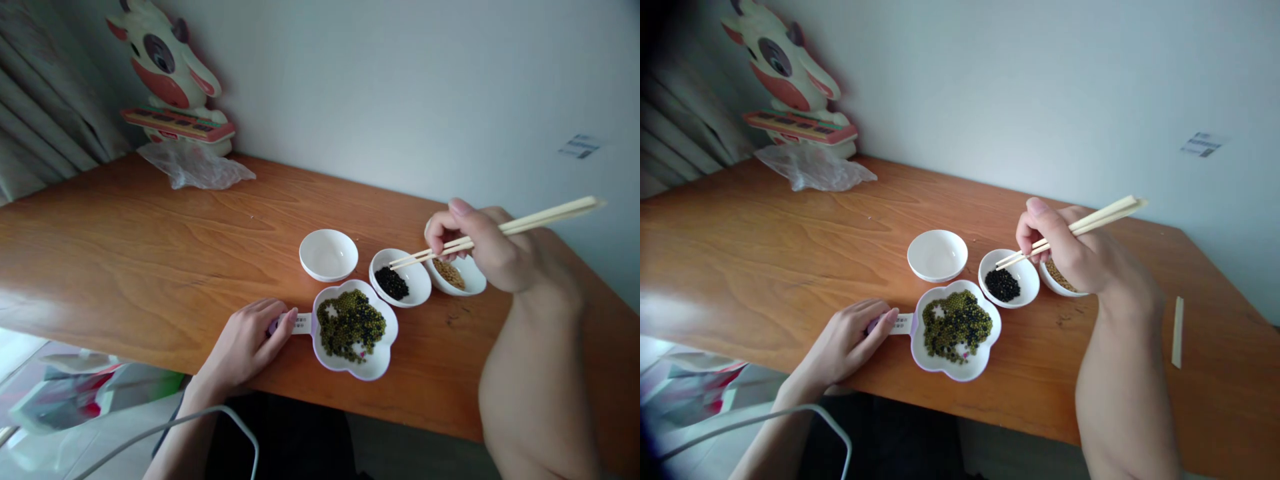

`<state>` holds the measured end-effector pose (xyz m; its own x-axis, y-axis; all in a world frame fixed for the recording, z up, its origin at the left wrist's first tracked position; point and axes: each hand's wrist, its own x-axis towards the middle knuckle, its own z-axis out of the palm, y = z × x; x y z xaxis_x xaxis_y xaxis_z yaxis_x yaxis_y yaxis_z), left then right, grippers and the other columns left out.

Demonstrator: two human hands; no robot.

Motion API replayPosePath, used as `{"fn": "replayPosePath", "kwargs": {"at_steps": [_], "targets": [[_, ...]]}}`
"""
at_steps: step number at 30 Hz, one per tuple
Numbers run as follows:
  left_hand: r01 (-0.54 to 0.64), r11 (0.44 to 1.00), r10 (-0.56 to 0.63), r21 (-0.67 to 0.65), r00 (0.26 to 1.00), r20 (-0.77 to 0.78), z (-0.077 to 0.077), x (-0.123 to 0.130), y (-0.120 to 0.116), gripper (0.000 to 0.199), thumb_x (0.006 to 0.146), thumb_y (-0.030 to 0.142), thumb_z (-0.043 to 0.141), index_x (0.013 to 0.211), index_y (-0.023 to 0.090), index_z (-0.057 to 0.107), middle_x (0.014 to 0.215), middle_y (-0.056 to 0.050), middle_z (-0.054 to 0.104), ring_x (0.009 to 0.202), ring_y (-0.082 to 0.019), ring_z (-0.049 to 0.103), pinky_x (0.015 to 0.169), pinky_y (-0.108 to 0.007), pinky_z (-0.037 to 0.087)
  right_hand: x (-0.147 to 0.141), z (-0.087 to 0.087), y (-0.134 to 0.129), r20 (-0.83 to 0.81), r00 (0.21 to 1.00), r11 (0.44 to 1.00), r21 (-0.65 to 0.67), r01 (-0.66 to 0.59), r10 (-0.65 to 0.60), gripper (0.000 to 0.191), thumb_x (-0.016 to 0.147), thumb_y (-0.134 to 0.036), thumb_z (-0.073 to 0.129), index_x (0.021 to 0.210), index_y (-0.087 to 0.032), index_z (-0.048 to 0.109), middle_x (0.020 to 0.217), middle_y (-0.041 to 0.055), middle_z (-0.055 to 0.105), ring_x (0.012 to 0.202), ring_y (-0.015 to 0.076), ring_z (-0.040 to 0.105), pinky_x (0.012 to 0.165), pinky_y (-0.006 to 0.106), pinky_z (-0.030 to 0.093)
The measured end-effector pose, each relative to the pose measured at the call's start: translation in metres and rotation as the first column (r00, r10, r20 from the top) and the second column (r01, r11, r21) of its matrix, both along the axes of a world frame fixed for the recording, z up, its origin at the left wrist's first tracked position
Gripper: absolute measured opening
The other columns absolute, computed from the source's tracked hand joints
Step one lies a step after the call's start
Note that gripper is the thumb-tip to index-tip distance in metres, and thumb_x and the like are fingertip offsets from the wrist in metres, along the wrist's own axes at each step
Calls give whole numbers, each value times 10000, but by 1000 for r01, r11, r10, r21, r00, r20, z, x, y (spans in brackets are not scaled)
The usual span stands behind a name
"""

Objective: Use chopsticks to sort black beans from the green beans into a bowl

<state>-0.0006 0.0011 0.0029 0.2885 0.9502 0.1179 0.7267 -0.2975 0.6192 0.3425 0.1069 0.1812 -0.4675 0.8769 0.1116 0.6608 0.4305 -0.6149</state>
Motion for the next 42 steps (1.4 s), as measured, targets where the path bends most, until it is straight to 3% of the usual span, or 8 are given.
{"fn": "replayPosePath", "kwargs": {"at_steps": [7,10,13,16,22,32,42], "targets": [[0,1000,0,16,1000,-11,-3,0,0,360,1098,397,440,794,225,523,781,-27,628,715,-190,569,711,-310,406,8,1,2,-1,1000,1000,15,16,-16,604,1086,-625,291,724,-226,565,754,47,624,686,197,525,693,376,373],[-2,1000,2,17,1000,-10,-3,0,0,356,1102,394,434,802,224,526,792,-27,630,733,-191,576,718,-310,407,4,4,-4,3,1000,1000,23,-5,5,612,1097,-605,272,722,-226,573,698,32,604,655,190,513,687,375,364],[3,1000,-3,13,1000,-10,-1,1,0,357,1106,393,426,812,223,535,798,-25,630,741,-190,578,729,-313,408,-12,2,-11,-37,995,995,12,-94,95,633,1107,-584,261,706,-223,591,619,19,557,600,176,482,672,368,360],[-3,1000,4,20,1000,-5,1,2,1,360,1104,398,430,807,223,532,790,-19,625,738,-187,583,721,-311,406,-36,-6,-18,-76,965,968,-7,-252,251,637,1105,-597,272,704,-217,589,661,26,607,627,173,509,697,357,380],[-5,1000,5,14,1000,6,2,2,0,375,1108,405,412,796,222,515,771,-16,607,712,-182,568,697,-308,407,-76,-29,-22,90,906,907,-128,-401,413,615,1128,-552,243,749,-184,557,708,25,643,657,149,544,689,345,351],[-11,1000,11,3,1000,10,2,2,0,369,1108,408,414,806,222,516,792,-15,597,728,-186,558,721,-312,405,-86,-41,-21,183,883,900,-136,-414,433,596,1138,-510,289,720,-171,544,644,-3,595,605,117,498,632,349,265],[-9,1000,9,2,1000,26,5,4,0,374,1106,400,422,794,218,520,779,-11,596,718,-178,552,715,-308,398,-85,-41,-17,160,893,904,-154,-399,421,625,1143,-519,234,728,-175,552,664,-3,603,626,122,508,663,348,288]]}}
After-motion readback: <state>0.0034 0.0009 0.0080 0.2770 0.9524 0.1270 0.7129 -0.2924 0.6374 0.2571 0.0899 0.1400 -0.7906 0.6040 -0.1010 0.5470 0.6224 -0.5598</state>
